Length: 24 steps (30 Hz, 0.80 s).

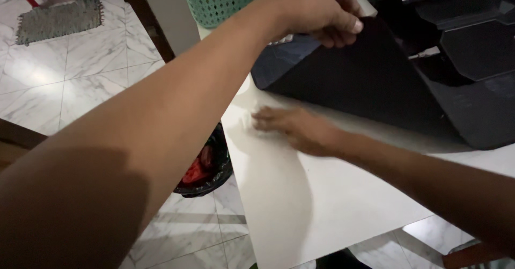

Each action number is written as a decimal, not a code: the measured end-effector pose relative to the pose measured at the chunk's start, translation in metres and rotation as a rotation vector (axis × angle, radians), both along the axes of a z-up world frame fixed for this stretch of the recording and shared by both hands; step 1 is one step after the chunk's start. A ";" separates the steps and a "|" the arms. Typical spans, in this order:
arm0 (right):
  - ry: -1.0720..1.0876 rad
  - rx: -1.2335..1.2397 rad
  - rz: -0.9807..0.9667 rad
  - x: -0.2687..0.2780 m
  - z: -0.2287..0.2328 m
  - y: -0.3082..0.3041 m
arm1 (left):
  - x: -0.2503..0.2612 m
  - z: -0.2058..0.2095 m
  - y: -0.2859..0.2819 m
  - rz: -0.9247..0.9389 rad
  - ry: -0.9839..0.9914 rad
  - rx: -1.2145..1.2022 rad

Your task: The person wipes a desk mat and surrounding white desk surface with a tissue, then gathers scattered debris and crumpled tissues into a bundle. The person places the collected debris into a nearby bin.

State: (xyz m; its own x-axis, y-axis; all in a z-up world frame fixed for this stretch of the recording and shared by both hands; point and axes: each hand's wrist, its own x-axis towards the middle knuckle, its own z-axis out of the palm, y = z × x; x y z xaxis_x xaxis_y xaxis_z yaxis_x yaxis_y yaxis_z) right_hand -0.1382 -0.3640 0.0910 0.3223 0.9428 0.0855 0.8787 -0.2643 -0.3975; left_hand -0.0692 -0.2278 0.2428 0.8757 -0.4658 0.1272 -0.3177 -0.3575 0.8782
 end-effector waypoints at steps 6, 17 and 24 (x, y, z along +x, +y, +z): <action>0.131 -0.082 0.047 -0.065 0.018 -0.081 | -0.003 0.001 0.002 -0.011 -0.058 0.029; 0.141 0.181 -0.168 -0.024 0.025 -0.040 | -0.008 0.002 -0.001 -0.033 -0.005 0.012; 0.126 0.016 -0.001 0.001 0.019 0.020 | -0.015 0.004 -0.005 0.009 -0.014 0.045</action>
State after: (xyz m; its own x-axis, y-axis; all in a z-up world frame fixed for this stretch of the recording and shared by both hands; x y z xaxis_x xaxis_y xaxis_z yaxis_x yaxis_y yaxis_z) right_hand -0.1375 -0.3443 0.1105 0.3324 0.9413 0.0590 0.8210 -0.2580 -0.5093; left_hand -0.0841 -0.2328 0.2470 0.8783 -0.4632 0.1187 -0.3263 -0.3992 0.8568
